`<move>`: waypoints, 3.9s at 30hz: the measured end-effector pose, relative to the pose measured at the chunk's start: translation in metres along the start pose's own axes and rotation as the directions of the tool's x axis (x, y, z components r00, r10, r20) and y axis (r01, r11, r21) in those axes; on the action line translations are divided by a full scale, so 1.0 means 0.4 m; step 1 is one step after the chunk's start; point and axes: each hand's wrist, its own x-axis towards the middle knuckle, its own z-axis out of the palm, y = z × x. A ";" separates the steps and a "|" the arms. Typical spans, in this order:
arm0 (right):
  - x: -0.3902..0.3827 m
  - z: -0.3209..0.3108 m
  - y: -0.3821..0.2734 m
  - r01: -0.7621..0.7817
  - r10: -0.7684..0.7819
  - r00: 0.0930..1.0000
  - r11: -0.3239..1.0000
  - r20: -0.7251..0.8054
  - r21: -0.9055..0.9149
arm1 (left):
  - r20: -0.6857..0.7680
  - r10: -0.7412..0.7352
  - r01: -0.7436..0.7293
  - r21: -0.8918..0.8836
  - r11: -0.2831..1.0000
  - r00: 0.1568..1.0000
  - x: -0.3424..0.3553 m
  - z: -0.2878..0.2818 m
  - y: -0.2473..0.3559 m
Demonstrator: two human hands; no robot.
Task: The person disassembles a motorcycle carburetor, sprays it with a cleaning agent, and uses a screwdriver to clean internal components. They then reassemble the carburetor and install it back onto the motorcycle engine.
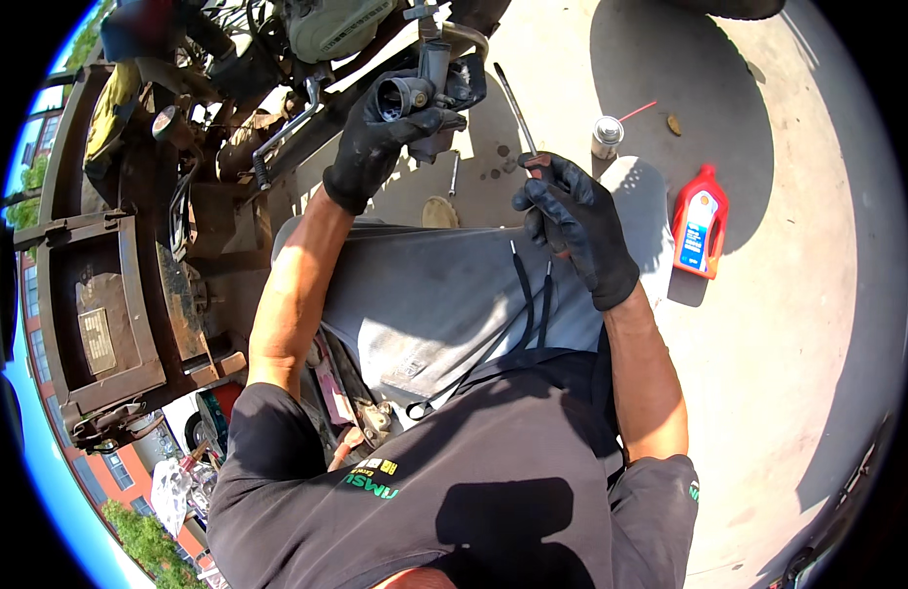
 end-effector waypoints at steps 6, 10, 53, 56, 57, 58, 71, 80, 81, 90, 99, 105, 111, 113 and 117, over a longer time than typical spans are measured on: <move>0.119 0.026 -0.006 0.220 -0.220 0.975 0.973 -0.008 0.063 | 0.166 0.039 -0.003 -0.211 0.978 0.985 -0.014 0.002 0.000; 0.201 0.117 -0.052 0.269 -0.290 0.948 0.951 0.131 0.153 | 0.136 0.054 -0.010 -0.301 0.954 0.989 -0.036 0.027 -0.022; 0.236 0.086 0.208 0.237 -0.238 0.971 0.954 0.017 -0.185 | -0.525 0.138 -0.039 0.194 0.980 0.840 -0.142 0.129 -0.327; 0.236 0.062 0.278 0.451 -0.462 0.887 0.860 0.010 -0.239 | -0.454 -0.106 -0.026 -0.276 0.961 0.884 -0.197 0.109 -0.371; 0.248 0.084 0.249 0.350 -0.351 0.936 0.932 0.006 -0.090 | -0.421 -0.022 0.048 0.050 0.998 0.907 -0.210 0.052 -0.391; 0.229 0.090 0.245 0.203 -0.203 0.979 0.978 -0.002 0.055 | -0.410 0.054 0.028 0.191 0.981 0.910 -0.192 0.064 -0.380; 0.231 0.052 0.045 0.055 -0.060 0.998 0.961 -0.012 -0.271 | -0.039 -0.398 0.387 -0.159 0.908 0.917 -0.162 -0.074 -0.245; 0.155 -0.331 0.189 -0.301 0.375 0.900 0.168 -0.221 -0.939 | 0.133 -0.341 0.124 0.763 0.634 0.931 -0.156 -0.230 -0.781; 0.120 -0.378 0.266 -0.204 0.302 0.941 0.146 -0.152 -0.968 | 0.122 -0.381 0.184 0.718 0.672 0.917 -0.156 -0.230 -0.795; -0.048 -0.477 0.684 -0.221 0.415 0.869 -0.163 -0.270 -0.962 | 0.143 -0.064 -0.073 0.780 0.622 0.988 -0.261 -0.333 -0.795; -0.026 -0.482 0.603 -0.183 0.267 0.947 0.001 -0.176 -0.983 | 0.040 -0.452 0.314 0.666 0.677 0.891 -0.302 -0.495 -0.824; -0.003 -0.457 0.568 -0.289 0.303 0.919 0.083 -0.252 -0.954 | -0.088 -0.483 0.401 0.695 0.596 0.871 -0.310 -0.667 -0.827; 0.052 -0.443 0.489 -0.296 0.234 0.941 0.217 -0.245 -0.930 | -0.272 -0.206 0.330 0.575 0.748 0.940 -0.208 -0.767 -0.678; 0.136 -0.353 0.425 -0.307 0.262 0.934 0.250 -0.241 -0.918 | -0.197 0.000 0.103 0.515 0.851 0.980 -0.208 -0.918 -0.718; 0.225 -0.358 0.316 -0.134 0.092 0.989 0.239 -0.115 -0.962 | -0.009 0.236 -0.198 0.514 0.835 0.972 -0.106 -0.853 -0.704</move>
